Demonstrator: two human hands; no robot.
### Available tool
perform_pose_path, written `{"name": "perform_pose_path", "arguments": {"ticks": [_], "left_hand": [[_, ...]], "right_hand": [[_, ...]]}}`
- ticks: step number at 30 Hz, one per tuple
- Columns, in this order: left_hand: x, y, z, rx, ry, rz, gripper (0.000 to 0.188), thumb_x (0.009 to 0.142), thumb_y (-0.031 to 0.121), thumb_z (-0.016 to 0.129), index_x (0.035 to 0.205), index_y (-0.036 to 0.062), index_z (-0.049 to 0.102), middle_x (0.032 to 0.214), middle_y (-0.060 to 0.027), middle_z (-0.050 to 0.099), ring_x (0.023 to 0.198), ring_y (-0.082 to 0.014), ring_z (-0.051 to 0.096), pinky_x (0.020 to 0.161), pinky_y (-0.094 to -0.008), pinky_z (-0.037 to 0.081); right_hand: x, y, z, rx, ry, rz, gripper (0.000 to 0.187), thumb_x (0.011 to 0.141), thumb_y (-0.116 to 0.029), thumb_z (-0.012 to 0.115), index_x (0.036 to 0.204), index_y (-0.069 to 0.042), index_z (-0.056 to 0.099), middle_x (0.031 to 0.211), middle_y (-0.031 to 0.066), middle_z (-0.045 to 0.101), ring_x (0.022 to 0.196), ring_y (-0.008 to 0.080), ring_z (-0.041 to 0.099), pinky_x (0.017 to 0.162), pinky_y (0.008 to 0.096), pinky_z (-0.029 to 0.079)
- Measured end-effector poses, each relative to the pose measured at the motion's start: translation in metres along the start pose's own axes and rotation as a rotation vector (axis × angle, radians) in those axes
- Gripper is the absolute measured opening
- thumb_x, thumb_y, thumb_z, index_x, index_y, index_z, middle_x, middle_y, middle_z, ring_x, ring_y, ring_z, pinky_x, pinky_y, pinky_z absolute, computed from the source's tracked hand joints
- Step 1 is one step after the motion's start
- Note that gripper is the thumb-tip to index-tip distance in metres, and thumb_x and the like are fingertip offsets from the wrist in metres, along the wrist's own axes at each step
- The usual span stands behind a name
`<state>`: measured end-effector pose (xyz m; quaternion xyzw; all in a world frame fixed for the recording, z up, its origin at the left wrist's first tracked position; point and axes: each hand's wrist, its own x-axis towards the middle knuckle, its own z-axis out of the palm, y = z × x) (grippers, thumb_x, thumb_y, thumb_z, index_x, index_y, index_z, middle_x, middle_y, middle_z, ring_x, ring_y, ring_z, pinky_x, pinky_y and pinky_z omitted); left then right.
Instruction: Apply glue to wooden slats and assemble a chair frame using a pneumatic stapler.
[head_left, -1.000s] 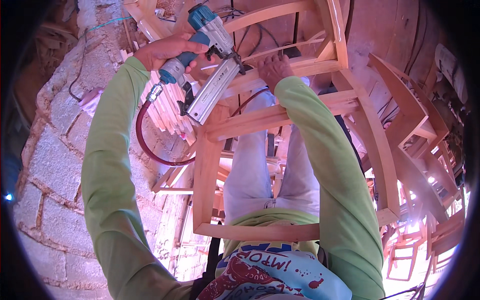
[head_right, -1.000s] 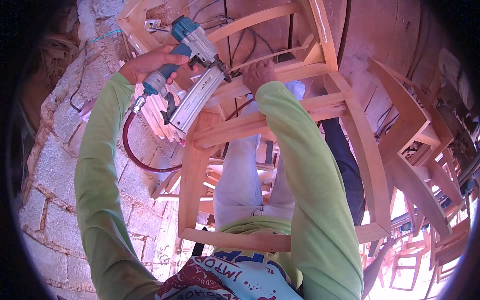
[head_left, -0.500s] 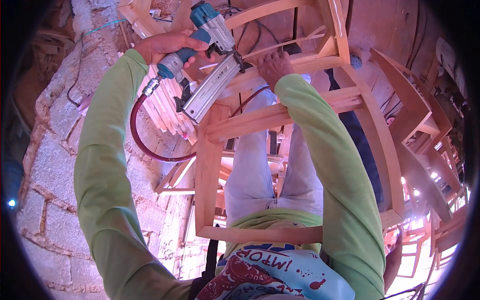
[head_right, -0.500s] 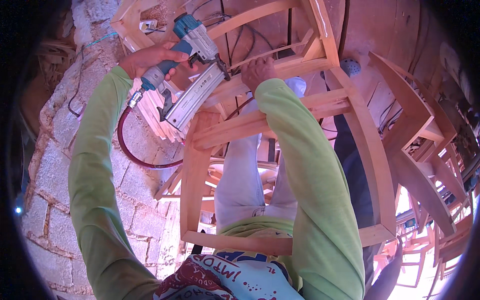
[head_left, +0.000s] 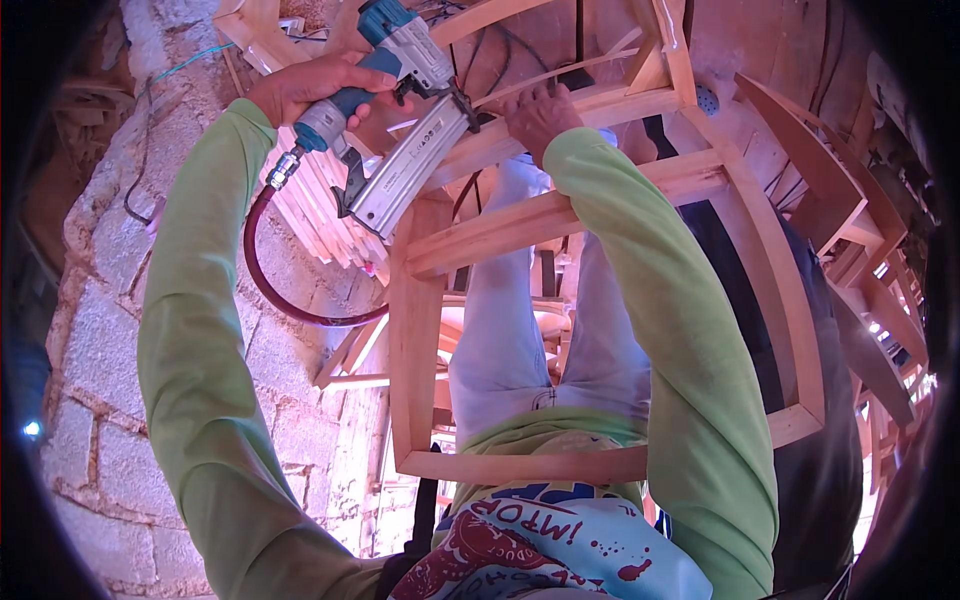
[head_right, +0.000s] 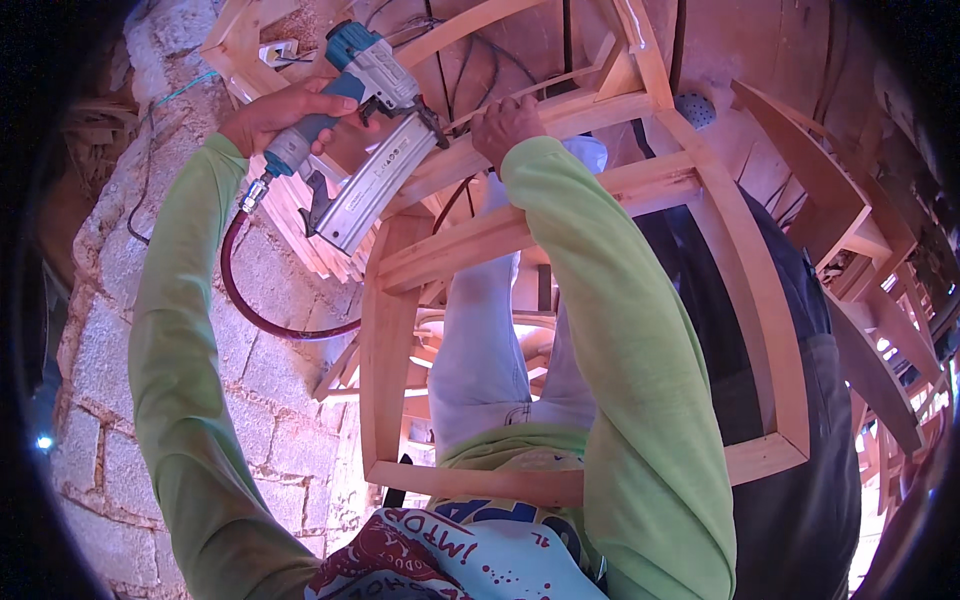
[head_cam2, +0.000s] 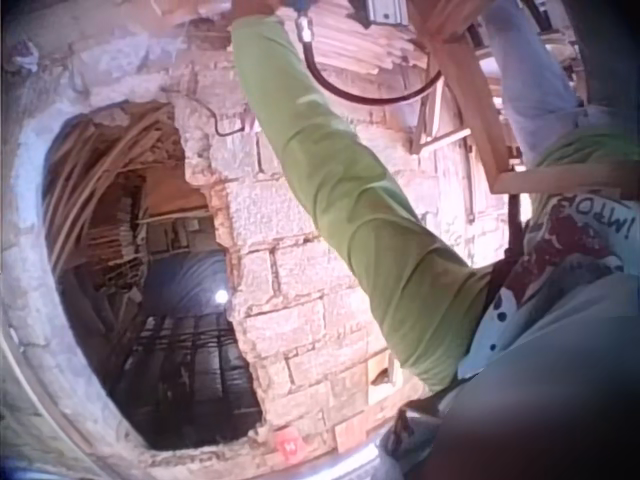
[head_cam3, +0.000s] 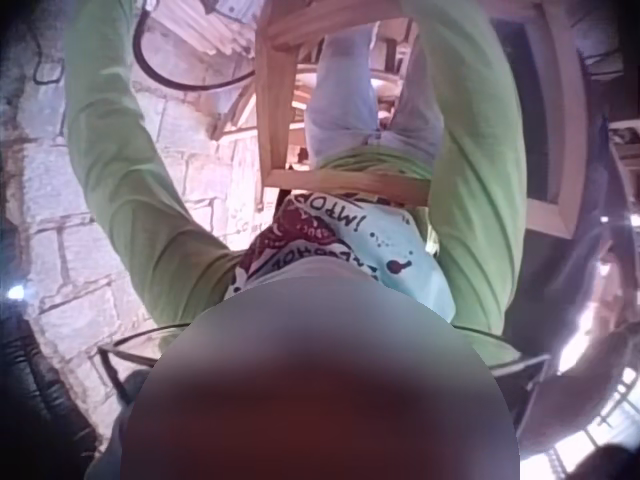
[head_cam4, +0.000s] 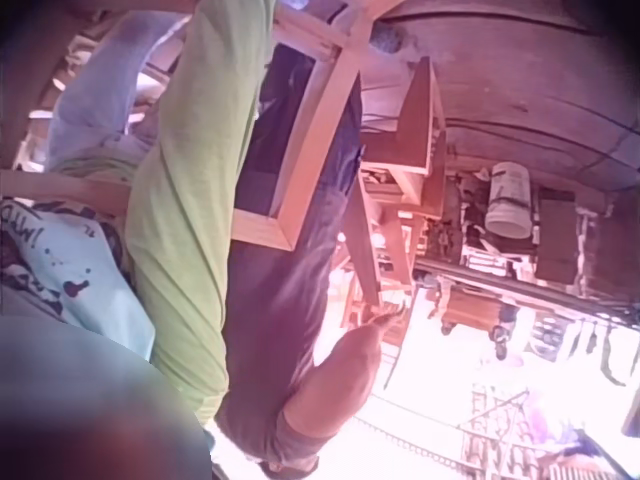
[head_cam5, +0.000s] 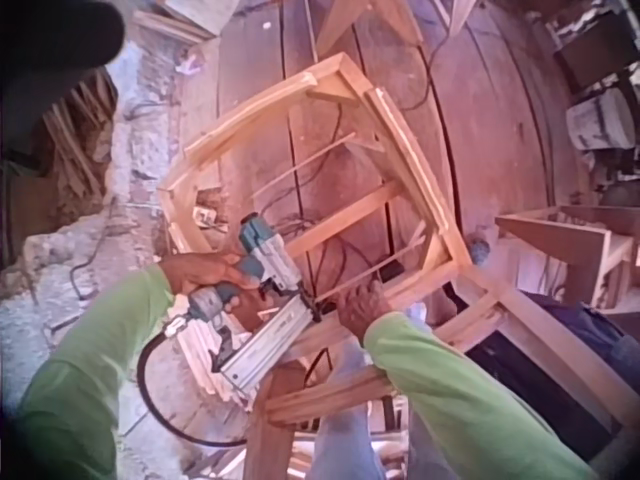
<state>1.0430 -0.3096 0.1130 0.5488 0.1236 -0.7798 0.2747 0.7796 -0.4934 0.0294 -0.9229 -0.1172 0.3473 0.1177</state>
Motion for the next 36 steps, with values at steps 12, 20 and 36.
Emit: {"name": "perform_pose_path", "arguments": {"ticks": [12,20,36], "left_hand": [[-0.003,0.007,0.005,0.032,-0.054,0.026,0.035,0.096,0.019,0.07,0.123,0.0002,0.056,0.112,-0.0118,0.071,0.061,-0.0053,0.057,0.052,-0.0205,0.054],[-0.005,0.001,0.005,0.017,-0.032,0.019,0.036,0.096,0.02,0.07,0.125,0.0035,0.055,0.111,-0.0096,0.071,0.058,-0.0041,0.056,0.049,-0.0198,0.053],[-0.125,-0.034,0.006,-0.068,0.164,0.262,0.038,0.099,0.022,0.066,0.125,0.0004,0.051,0.111,-0.0127,0.071,0.058,-0.0088,0.058,0.05,-0.0253,0.05]], "right_hand": [[0.002,0.0,-0.003,-0.009,0.004,0.009,0.032,0.092,-0.018,0.065,0.119,-0.002,0.064,0.114,0.0156,0.07,0.11,0.0311,0.066,0.087,0.0541,0.046],[0.001,0.0,-0.01,-0.003,-0.097,-0.009,0.042,0.087,-0.016,0.071,0.124,-0.001,0.06,0.118,0.0174,0.068,0.113,0.0327,0.065,0.091,0.0555,0.046],[0.021,-0.012,-0.003,0.272,0.087,0.007,0.043,0.084,-0.024,0.075,0.118,-0.003,0.059,0.107,0.0158,0.068,0.108,0.0371,0.064,0.085,0.055,0.049]]}}
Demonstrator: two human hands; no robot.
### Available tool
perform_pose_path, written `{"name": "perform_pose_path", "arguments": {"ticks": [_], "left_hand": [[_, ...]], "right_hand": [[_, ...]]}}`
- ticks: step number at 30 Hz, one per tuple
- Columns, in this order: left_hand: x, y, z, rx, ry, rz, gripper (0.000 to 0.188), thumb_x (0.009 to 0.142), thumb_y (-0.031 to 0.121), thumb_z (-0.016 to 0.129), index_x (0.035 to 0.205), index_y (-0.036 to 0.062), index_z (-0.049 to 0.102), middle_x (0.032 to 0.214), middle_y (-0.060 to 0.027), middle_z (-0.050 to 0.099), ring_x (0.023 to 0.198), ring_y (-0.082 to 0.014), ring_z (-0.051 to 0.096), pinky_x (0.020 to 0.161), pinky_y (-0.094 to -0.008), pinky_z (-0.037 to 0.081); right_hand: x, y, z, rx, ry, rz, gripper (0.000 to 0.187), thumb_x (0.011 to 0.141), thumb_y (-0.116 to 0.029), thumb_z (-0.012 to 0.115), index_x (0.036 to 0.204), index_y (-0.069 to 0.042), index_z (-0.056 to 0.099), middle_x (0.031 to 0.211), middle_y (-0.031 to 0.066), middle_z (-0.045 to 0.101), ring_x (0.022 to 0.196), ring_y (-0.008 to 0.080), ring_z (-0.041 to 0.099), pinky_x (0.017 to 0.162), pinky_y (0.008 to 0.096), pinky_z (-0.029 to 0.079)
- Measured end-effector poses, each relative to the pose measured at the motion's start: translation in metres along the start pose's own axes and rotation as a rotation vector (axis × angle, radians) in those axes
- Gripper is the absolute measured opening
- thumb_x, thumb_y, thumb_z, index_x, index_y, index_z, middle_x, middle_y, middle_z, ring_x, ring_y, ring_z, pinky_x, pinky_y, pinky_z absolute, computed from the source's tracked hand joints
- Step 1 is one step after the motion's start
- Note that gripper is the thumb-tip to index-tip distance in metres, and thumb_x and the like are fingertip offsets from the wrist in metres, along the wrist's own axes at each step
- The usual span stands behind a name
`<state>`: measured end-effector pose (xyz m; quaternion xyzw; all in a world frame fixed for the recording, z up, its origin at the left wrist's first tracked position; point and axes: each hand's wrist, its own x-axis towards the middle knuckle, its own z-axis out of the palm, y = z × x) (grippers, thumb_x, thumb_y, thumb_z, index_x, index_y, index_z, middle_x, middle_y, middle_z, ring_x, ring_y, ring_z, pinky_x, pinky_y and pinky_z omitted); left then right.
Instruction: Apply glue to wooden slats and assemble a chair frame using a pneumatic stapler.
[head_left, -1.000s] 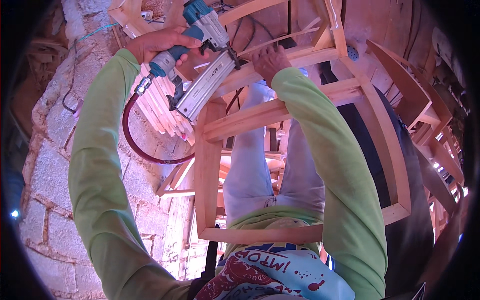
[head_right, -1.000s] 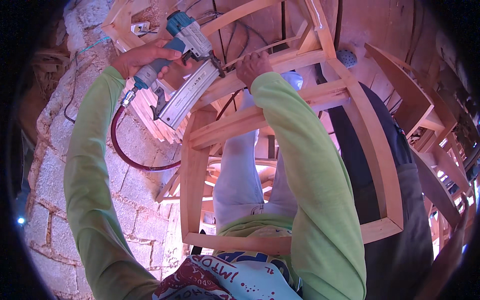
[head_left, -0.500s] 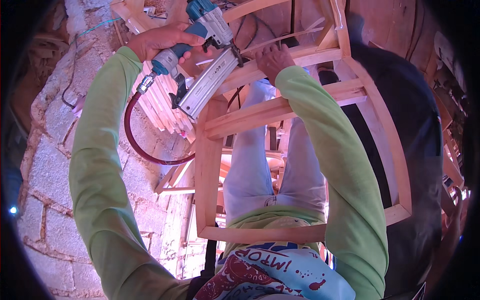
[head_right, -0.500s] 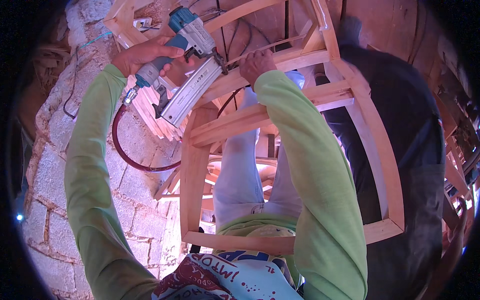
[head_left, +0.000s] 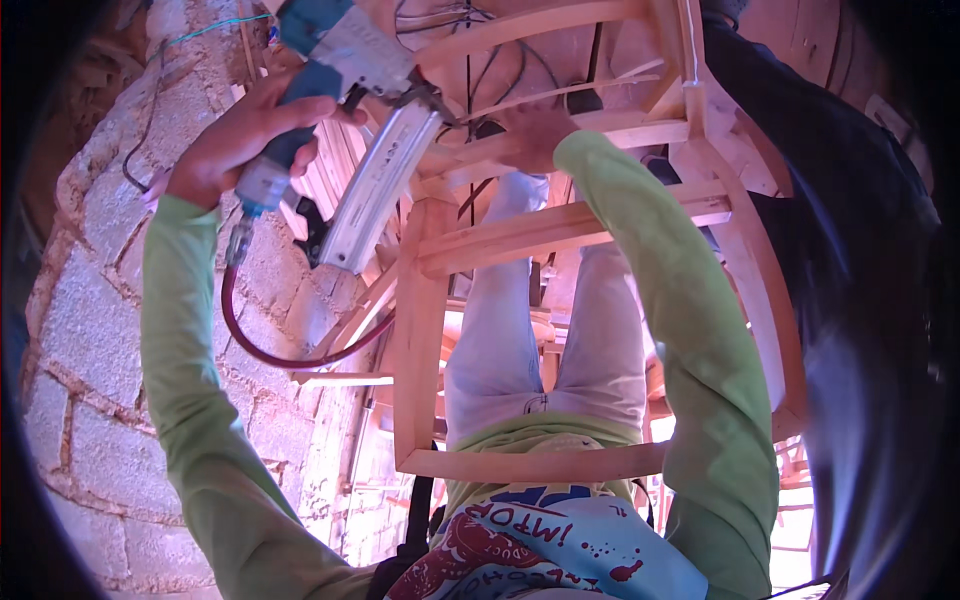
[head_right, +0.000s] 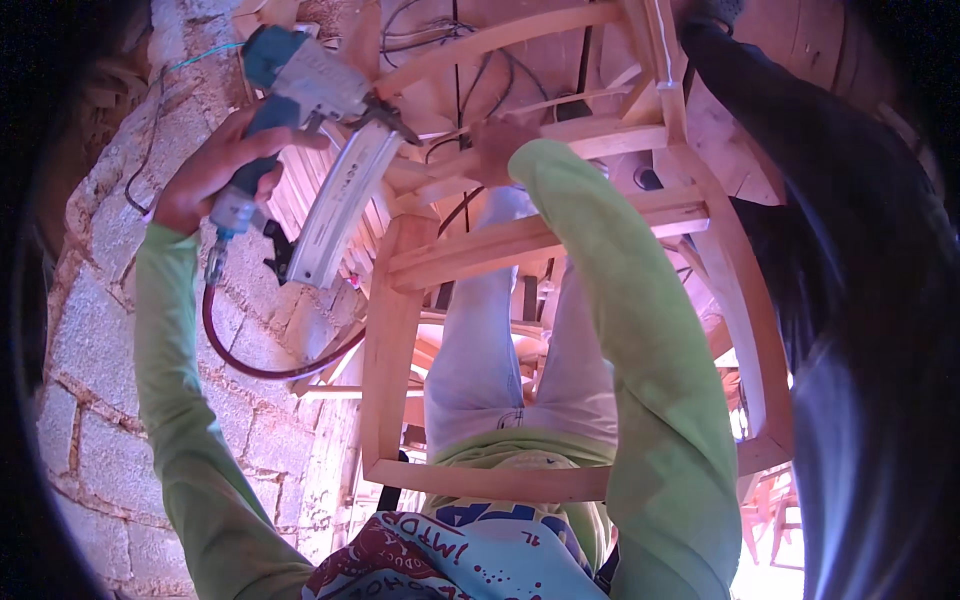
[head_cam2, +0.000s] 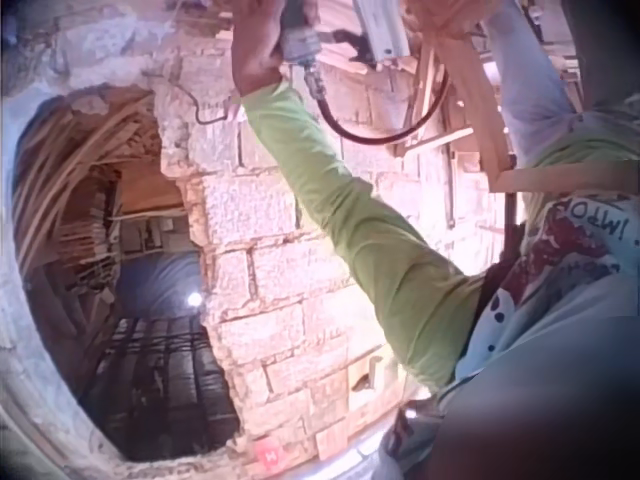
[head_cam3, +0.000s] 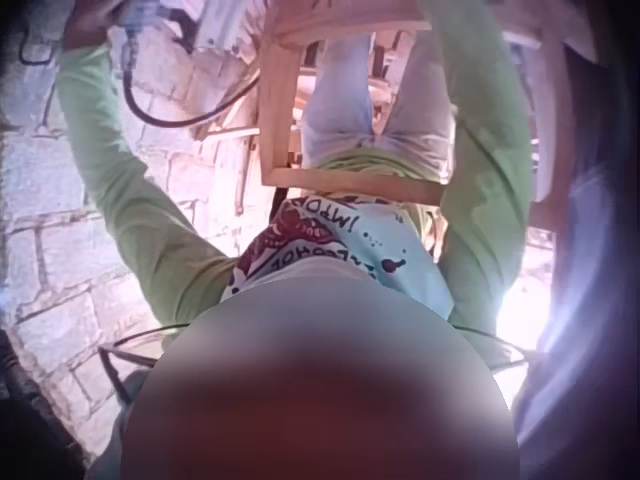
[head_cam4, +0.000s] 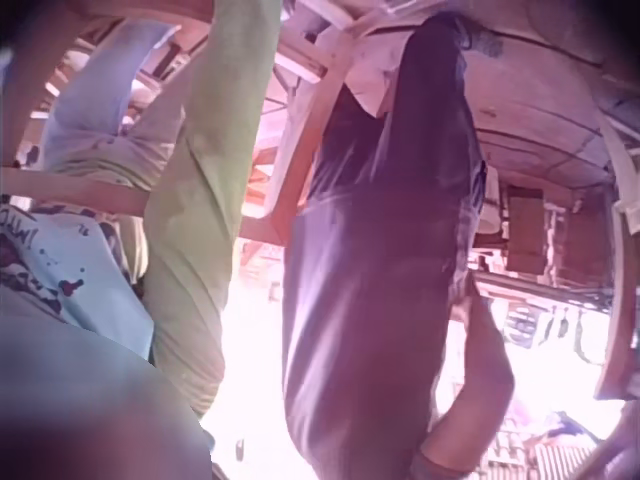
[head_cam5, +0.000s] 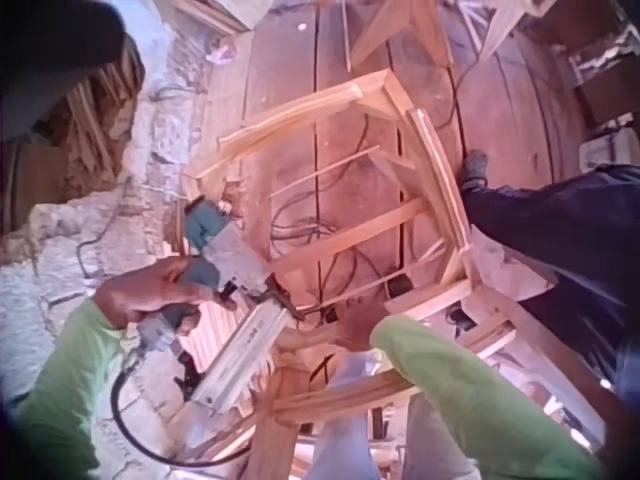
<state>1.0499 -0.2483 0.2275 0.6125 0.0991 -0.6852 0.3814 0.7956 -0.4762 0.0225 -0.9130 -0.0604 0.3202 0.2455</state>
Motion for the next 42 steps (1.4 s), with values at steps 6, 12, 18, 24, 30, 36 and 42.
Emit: {"name": "perform_pose_path", "arguments": {"ticks": [6,12,18,24,30,36,42], "left_hand": [[-0.064,-0.016,-0.008,-0.046,0.15,0.101,0.044,0.1,0.024,0.063,0.133,-0.0017,0.048,0.122,-0.0159,0.069,0.059,-0.0073,0.056,0.051,-0.0235,0.051],[-0.085,-0.039,-0.009,-0.057,0.201,0.191,0.046,0.1,0.024,0.064,0.136,-0.0005,0.047,0.124,-0.0167,0.068,0.059,-0.0061,0.055,0.051,-0.0229,0.051],[-0.081,-0.047,-0.005,-0.155,0.222,0.169,0.045,0.101,0.023,0.063,0.137,0.0007,0.048,0.124,-0.0152,0.069,0.059,-0.0061,0.055,0.051,-0.023,0.049],[-0.07,-0.051,-0.006,-0.219,0.187,0.166,0.044,0.103,0.019,0.058,0.141,0.0032,0.042,0.126,-0.0173,0.066,0.057,-0.0061,0.055,0.049,-0.0222,0.049],[-0.067,-0.054,-0.007,-0.151,0.237,0.137,0.047,0.103,0.022,0.058,0.143,0.0042,0.041,0.132,-0.0149,0.063,0.056,-0.0019,0.052,0.047,-0.0182,0.048],[-0.068,-0.054,-0.007,-0.163,0.248,0.161,0.048,0.102,0.023,0.059,0.142,0.0038,0.042,0.128,-0.0154,0.065,0.055,-0.0027,0.053,0.049,-0.0191,0.049],[-0.065,-0.056,-0.005,-0.182,0.256,0.177,0.046,0.102,0.022,0.059,0.141,0.0025,0.044,0.127,-0.016,0.065,0.056,-0.0035,0.054,0.05,-0.0195,0.05]], "right_hand": [[0.044,-0.049,0.017,0.552,-0.203,-0.064,0.026,0.085,-0.02,0.067,0.102,-0.001,0.068,0.094,0.0214,0.071,0.09,0.0379,0.07,0.082,0.0468,0.054],[0.044,-0.06,0.026,0.498,-0.205,0.012,0.024,0.082,-0.018,0.066,0.101,-0.005,0.07,0.097,0.0171,0.073,0.092,0.0363,0.07,0.084,0.0478,0.054],[0.037,-0.068,0.019,0.399,-0.045,-0.044,0.022,0.081,-0.021,0.064,0.098,-0.009,0.074,0.1,0.0156,0.074,0.095,0.0353,0.071,0.086,0.0502,0.055],[0.054,-0.072,0.025,0.327,-0.201,0.011,0.026,0.081,-0.02,0.066,0.105,-0.01,0.071,0.102,0.0142,0.074,0.099,0.0358,0.07,0.089,0.0483,0.055],[0.04,-0.077,0.028,0.372,-0.06,0.046,0.028,0.076,-0.019,0.071,0.103,-0.01,0.07,0.097,0.0123,0.074,0.095,0.0324,0.071,0.088,0.0456,0.055],[0.044,-0.073,0.019,0.421,-0.121,0.052,0.025,0.076,-0.021,0.074,0.098,-0.009,0.072,0.097,0.0146,0.072,0.099,0.032,0.07,0.089,0.0456,0.055],[0.048,-0.073,0.025,0.399,-0.169,0.054,0.021,0.076,-0.021,0.072,0.094,-0.01,0.073,0.099,0.0146,0.073,0.099,0.0337,0.07,0.09,0.0458,0.054]]}}
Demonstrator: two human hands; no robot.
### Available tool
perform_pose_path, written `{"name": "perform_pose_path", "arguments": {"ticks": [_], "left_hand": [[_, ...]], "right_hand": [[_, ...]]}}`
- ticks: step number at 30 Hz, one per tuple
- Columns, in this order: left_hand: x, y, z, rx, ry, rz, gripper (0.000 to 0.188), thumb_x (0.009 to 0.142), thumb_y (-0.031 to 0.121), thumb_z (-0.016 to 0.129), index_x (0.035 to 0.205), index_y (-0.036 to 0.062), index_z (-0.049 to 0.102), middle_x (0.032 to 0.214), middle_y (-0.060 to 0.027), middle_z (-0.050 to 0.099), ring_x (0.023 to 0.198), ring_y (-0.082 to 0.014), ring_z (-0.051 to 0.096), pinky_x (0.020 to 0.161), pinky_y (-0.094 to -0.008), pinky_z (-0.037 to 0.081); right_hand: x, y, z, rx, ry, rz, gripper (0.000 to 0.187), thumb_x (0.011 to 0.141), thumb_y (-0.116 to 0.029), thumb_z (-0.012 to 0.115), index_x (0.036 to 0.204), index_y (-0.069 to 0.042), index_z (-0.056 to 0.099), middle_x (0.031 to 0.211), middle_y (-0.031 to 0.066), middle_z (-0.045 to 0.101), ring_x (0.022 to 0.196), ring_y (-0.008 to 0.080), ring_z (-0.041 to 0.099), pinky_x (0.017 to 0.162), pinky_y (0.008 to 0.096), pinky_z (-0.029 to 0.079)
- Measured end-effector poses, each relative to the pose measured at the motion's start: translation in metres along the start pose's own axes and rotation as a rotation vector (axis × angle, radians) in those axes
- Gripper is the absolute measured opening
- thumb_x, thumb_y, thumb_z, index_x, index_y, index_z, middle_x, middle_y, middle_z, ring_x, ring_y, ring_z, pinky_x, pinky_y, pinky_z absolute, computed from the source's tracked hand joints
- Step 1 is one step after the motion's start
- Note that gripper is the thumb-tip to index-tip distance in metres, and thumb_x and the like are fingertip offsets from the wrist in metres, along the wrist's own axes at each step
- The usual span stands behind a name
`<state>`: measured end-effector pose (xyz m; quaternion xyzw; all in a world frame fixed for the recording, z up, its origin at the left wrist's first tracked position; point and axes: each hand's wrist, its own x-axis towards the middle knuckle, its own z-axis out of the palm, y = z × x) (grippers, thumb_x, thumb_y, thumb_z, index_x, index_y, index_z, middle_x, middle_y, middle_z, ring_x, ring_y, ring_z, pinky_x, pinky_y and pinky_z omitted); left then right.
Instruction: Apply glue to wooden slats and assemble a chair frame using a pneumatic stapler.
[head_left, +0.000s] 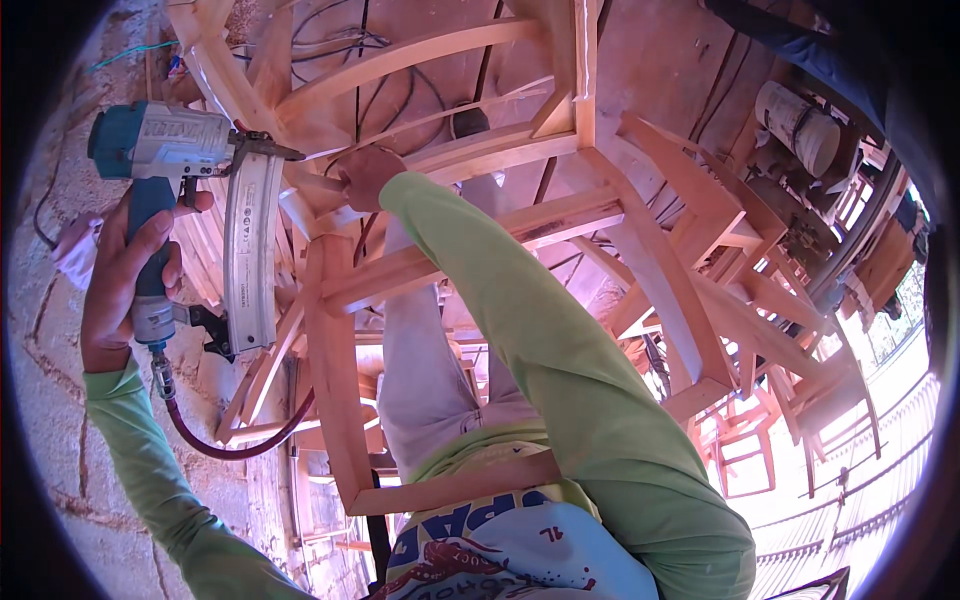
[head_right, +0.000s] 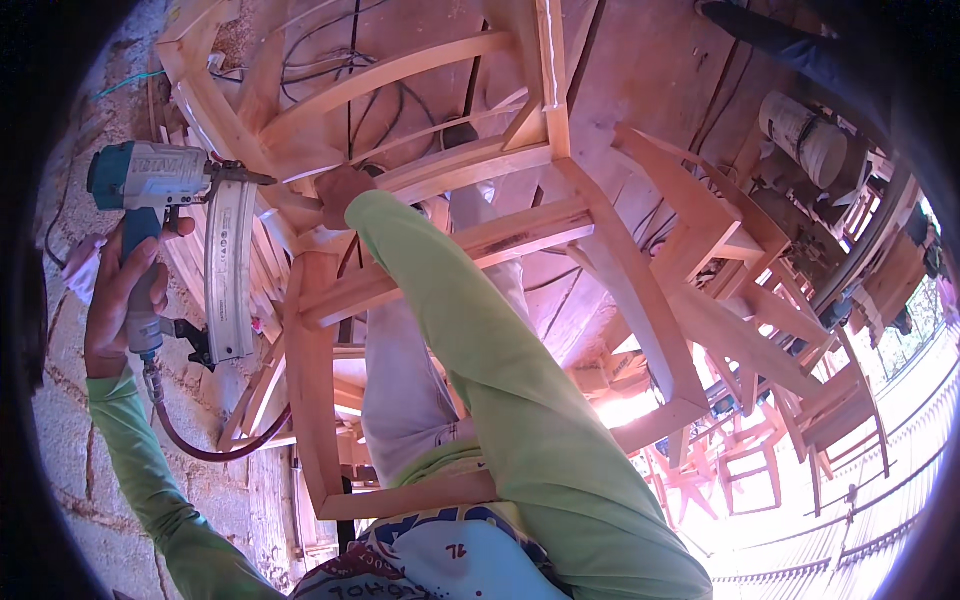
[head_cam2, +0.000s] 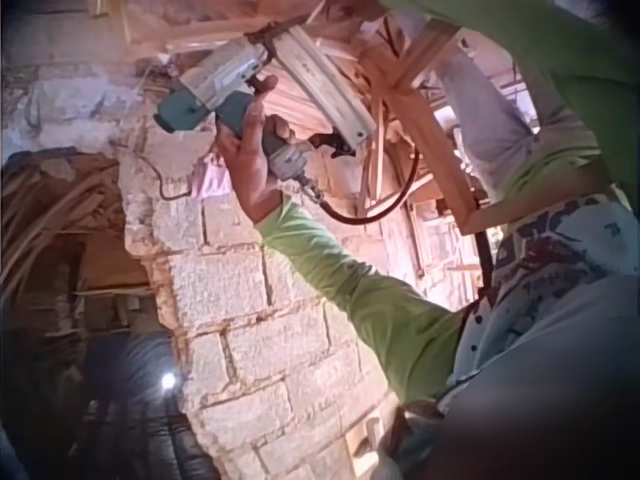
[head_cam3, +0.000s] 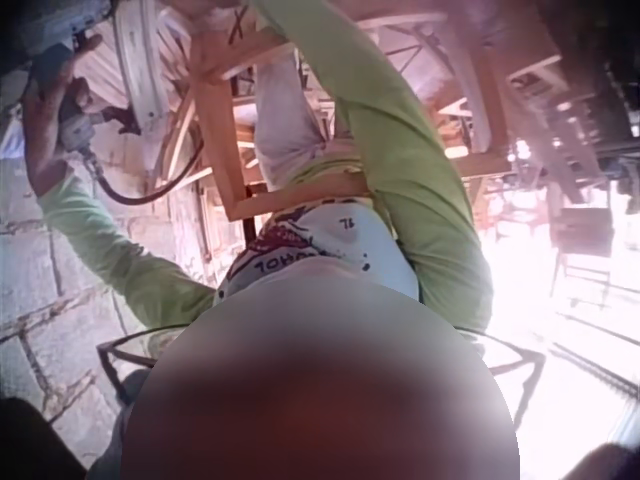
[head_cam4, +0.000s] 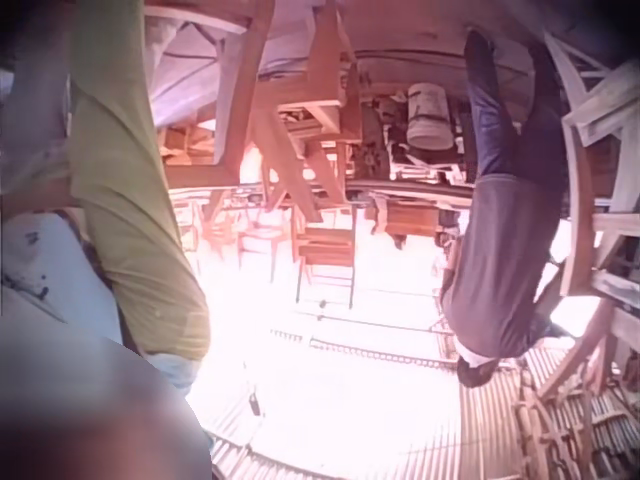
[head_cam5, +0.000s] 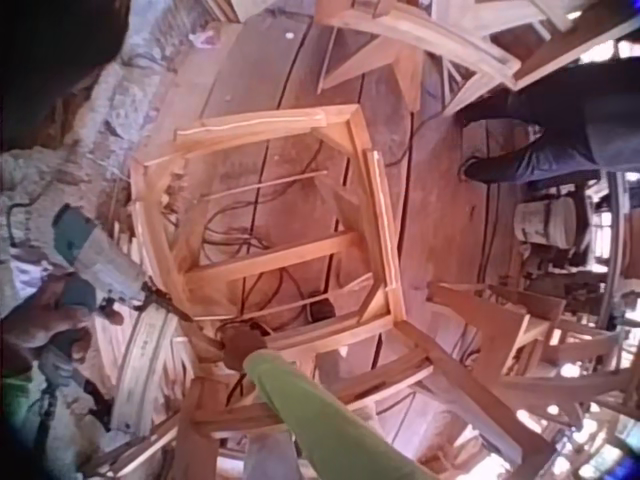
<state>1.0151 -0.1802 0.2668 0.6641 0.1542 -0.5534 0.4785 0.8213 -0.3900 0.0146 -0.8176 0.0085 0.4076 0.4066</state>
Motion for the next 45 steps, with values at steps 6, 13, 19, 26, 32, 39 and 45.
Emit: {"name": "perform_pose_path", "arguments": {"ticks": [6,13,19,26,32,39,45], "left_hand": [[0.001,-0.001,0.004,-0.005,-0.015,0.009,0.044,0.102,0.022,0.059,0.138,0.0018,0.045,0.126,-0.017,0.065,0.056,-0.0038,0.054,0.049,-0.0192,0.05],[0.001,0.0,0.004,-0.016,-0.013,-0.007,0.044,0.102,0.023,0.059,0.138,0.0006,0.046,0.126,-0.0168,0.065,0.057,-0.0047,0.055,0.048,-0.02,0.05],[0.023,0.002,0.019,-0.047,-0.098,-0.007,0.045,0.101,0.023,0.06,0.137,0.0003,0.047,0.124,-0.0136,0.066,0.059,-0.0055,0.055,0.049,-0.0214,0.05],[0.054,0.011,0.048,-0.015,-0.199,0.011,0.035,0.101,0.021,0.062,0.128,0.0019,0.05,0.116,-0.0089,0.068,0.059,-0.0065,0.056,0.05,-0.0236,0.051],[0.073,0.021,0.082,0.042,-0.277,0.047,0.034,0.101,0.02,0.061,0.129,0.0029,0.052,0.111,-0.0059,0.069,0.06,-0.0057,0.056,0.051,-0.0225,0.051],[0.111,0.028,0.118,0.044,-0.39,0.005,0.031,0.099,0.02,0.064,0.124,0.0039,0.057,0.109,-0.0036,0.067,0.062,-0.0072,0.055,0.053,-0.0231,0.05],[0.149,0.028,0.143,0.038,-0.474,-0.08,0.033,0.097,0.02,0.067,0.125,0.0047,0.057,0.107,-0.0035,0.068,0.066,-0.0081,0.054,0.053,-0.0238,0.05]], "right_hand": [[0.0,0.002,-0.003,0.015,0.018,-0.034,0.027,0.077,-0.024,0.071,0.101,-0.011,0.073,0.105,0.0151,0.072,0.102,0.0337,0.068,0.094,0.0468,0.052],[-0.039,0.088,-0.134,-0.454,-0.067,-0.024,0.034,0.079,-0.006,0.065,0.113,-0.007,0.069,0.122,0.014,0.063,0.113,0.0346,0.063,0.094,0.0459,0.055],[-0.087,0.137,-0.196,-0.488,-0.33,0.089,0.037,0.082,0.001,0.062,0.118,-0.006,0.064,0.117,0.0172,0.067,0.107,0.035,0.067,0.086,0.0453,0.058],[-0.107,0.141,-0.197,0.118,-0.238,0.393,0.024,0.098,-0.003,0.048,0.118,-0.002,0.061,0.089,0.0153,0.068,0.062,0.0223,0.072,0.051,0.0338,0.059],[-0.11,0.138,-0.199,0.091,-0.225,0.334,0.024,0.098,-0.002,0.047,0.116,-0.002,0.061,0.087,0.0139,0.068,0.061,0.0222,0.072,0.054,0.0335,0.06],[-0.112,0.137,-0.201,0.214,-0.215,0.445,0.032,0.089,0.006,0.053,0.116,-0.007,0.065,0.098,0.0135,0.069,0.065,0.0213,0.073,0.058,0.0328,0.063],[-0.11,0.146,-0.195,0.074,-0.198,0.326,0.031,0.089,0.006,0.052,0.115,-0.006,0.063,0.094,0.0121,0.07,0.064,0.0209,0.073,0.057,0.0326,0.062]]}}
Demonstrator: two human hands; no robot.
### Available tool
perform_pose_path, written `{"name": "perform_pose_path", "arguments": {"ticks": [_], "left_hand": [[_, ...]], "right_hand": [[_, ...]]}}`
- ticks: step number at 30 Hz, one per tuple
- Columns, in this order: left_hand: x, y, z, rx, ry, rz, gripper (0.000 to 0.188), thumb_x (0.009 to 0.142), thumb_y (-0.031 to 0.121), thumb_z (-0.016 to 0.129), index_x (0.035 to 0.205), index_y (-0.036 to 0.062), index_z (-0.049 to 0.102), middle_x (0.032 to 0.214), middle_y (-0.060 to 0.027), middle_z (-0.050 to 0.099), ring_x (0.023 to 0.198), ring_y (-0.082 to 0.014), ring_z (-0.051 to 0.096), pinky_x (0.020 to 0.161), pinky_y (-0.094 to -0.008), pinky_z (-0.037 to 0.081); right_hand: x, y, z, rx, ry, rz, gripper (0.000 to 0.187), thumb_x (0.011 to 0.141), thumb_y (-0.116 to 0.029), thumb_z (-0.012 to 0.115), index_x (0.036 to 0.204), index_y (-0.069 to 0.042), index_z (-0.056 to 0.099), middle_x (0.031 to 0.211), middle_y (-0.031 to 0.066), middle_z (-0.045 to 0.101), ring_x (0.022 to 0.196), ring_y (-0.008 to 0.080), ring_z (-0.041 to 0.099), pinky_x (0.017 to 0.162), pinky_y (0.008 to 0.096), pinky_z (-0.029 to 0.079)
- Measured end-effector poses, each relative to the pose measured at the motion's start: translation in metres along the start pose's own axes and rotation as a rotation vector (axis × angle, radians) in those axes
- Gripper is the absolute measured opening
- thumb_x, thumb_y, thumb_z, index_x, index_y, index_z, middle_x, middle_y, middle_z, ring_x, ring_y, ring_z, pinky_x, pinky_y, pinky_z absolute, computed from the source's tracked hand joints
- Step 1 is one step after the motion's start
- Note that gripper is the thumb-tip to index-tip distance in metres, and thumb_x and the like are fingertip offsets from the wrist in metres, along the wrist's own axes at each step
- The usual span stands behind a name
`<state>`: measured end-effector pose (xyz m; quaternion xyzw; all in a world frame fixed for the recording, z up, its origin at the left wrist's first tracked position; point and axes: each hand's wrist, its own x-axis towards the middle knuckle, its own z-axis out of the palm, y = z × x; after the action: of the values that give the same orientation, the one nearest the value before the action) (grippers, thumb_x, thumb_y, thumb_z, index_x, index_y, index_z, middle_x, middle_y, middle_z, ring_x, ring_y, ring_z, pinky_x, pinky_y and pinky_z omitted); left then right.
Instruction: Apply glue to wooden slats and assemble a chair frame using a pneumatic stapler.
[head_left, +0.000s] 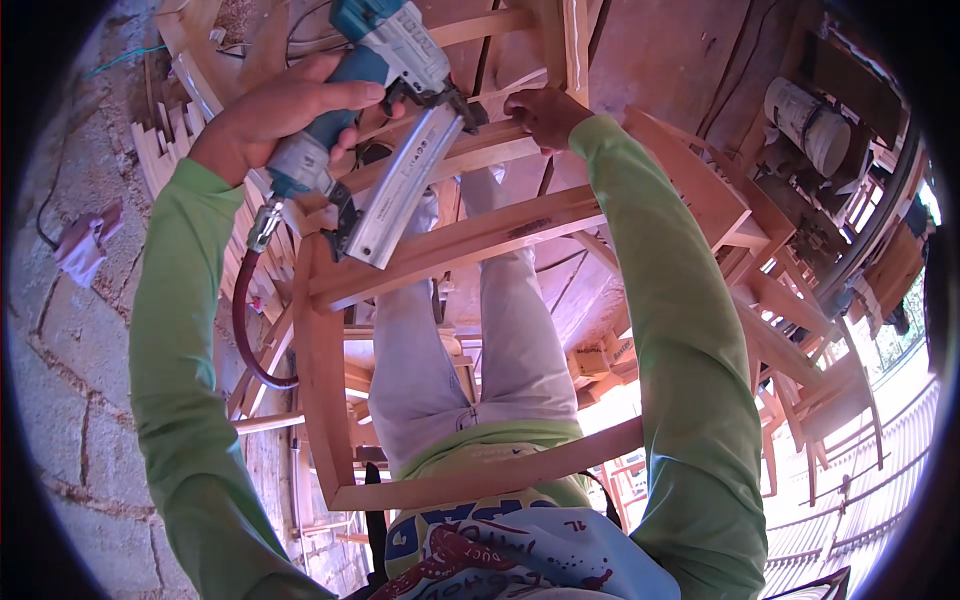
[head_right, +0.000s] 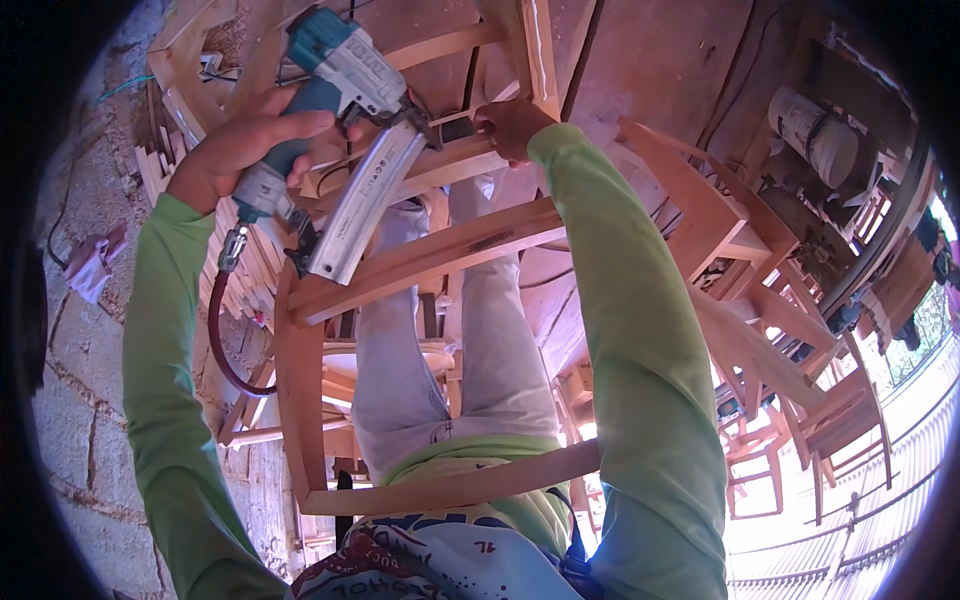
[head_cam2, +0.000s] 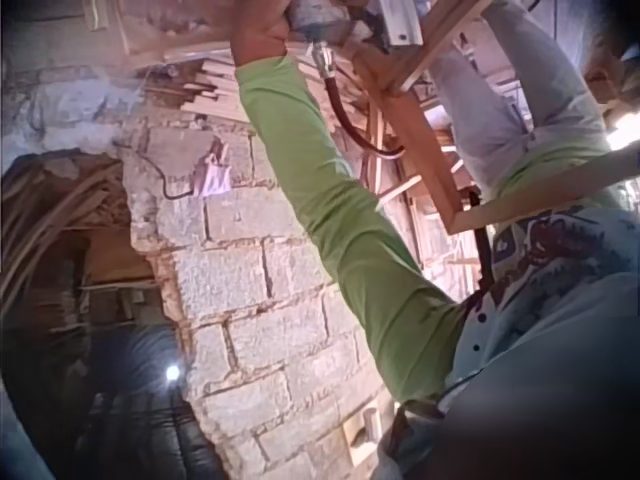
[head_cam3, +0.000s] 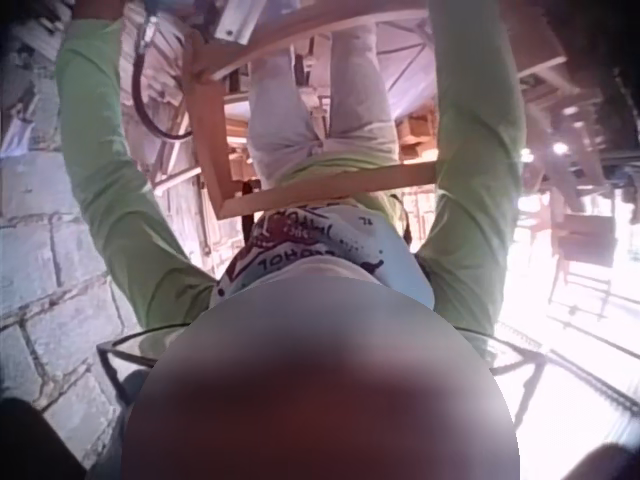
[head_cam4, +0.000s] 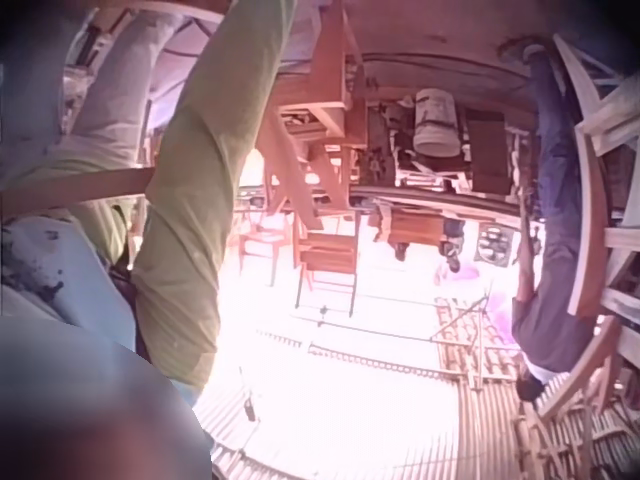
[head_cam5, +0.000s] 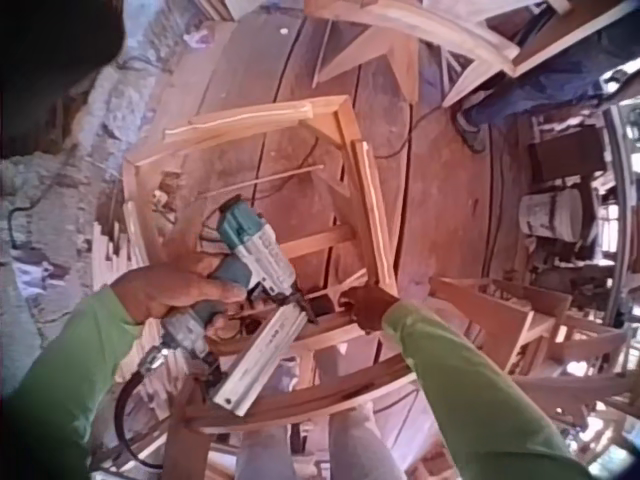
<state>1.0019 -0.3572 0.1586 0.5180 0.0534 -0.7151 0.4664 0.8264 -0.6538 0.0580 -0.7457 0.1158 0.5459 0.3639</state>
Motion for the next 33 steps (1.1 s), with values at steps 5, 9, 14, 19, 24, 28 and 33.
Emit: {"name": "perform_pose_path", "arguments": {"ticks": [5,9,14,19,24,28,33], "left_hand": [[0.035,-0.001,0.001,-0.058,-0.05,0.017,0.032,0.098,0.019,0.067,0.124,0.004,0.058,0.105,-0.0034,0.069,0.064,-0.0073,0.056,0.051,-0.0234,0.051],[0.054,0.002,0.001,-0.067,-0.095,-0.047,0.031,0.098,0.018,0.067,0.123,0.0021,0.059,0.105,-0.0047,0.07,0.065,-0.0077,0.057,0.05,-0.0234,0.052],[0.065,0.015,0.001,-0.059,-0.079,-0.08,0.03,0.097,0.018,0.067,0.121,0.0013,0.059,0.107,-0.006,0.07,0.065,-0.0076,0.057,0.05,-0.0231,0.052],[0.075,0.021,-0.001,0.012,-0.016,-0.104,0.029,0.097,0.019,0.069,0.119,0.0029,0.06,0.106,-0.0062,0.07,0.065,-0.0068,0.056,0.051,-0.0232,0.052],[0.079,0.022,-0.004,0.037,-0.051,-0.086,0.03,0.096,0.02,0.069,0.119,0.0027,0.06,0.105,-0.006,0.07,0.065,-0.0061,0.056,0.052,-0.0227,0.053],[0.077,0.022,-0.004,0.058,-0.083,-0.081,0.033,0.096,0.022,0.07,0.121,0.0021,0.059,0.105,-0.0065,0.07,0.066,-0.0047,0.057,0.052,-0.0208,0.053],[0.068,0.025,-0.006,0.096,-0.07,-0.042,0.036,0.096,0.023,0.07,0.124,0.0025,0.057,0.108,-0.007,0.07,0.065,-0.0035,0.057,0.052,-0.0202,0.053]], "right_hand": [[0.004,0.005,0.001,0.083,-0.024,0.012,0.028,0.099,-0.003,0.046,0.124,-0.004,0.057,0.094,0.0128,0.069,0.059,0.0215,0.07,0.053,0.0336,0.06],[0.006,0.003,0.0,0.062,-0.066,0.072,0.031,0.098,0.0,0.045,0.127,-0.005,0.054,0.096,0.0122,0.067,0.06,0.0217,0.069,0.047,0.0353,0.058],[0.002,0.008,0.001,0.076,-0.032,0.011,0.034,0.094,0.005,0.049,0.126,-0.004,0.053,0.098,0.0116,0.066,0.059,0.0222,0.067,0.046,0.0361,0.059],[0.009,0.015,0.005,0.067,0.02,-0.098,0.036,0.09,0.008,0.052,0.124,-0.004,0.053,0.098,0.0115,0.065,0.067,0.0242,0.068,0.05,0.0362,0.063],[0.013,0.018,0.008,0.016,0.014,-0.108,0.035,0.091,0.007,0.052,0.124,-0.004,0.053,0.097,0.0114,0.065,0.068,0.0241,0.069,0.05,0.0362,0.062],[0.011,0.018,0.008,0.075,0.035,-0.082,0.038,0.089,0.008,0.054,0.124,-0.007,0.053,0.095,0.0099,0.066,0.058,0.0228,0.066,0.043,0.0357,0.056],[0.012,0.02,0.006,0.09,-0.001,-0.063,0.037,0.089,0.009,0.055,0.122,-0.007,0.053,0.094,0.0085,0.064,0.062,0.0213,0.066,0.039,0.0339,0.053]]}}
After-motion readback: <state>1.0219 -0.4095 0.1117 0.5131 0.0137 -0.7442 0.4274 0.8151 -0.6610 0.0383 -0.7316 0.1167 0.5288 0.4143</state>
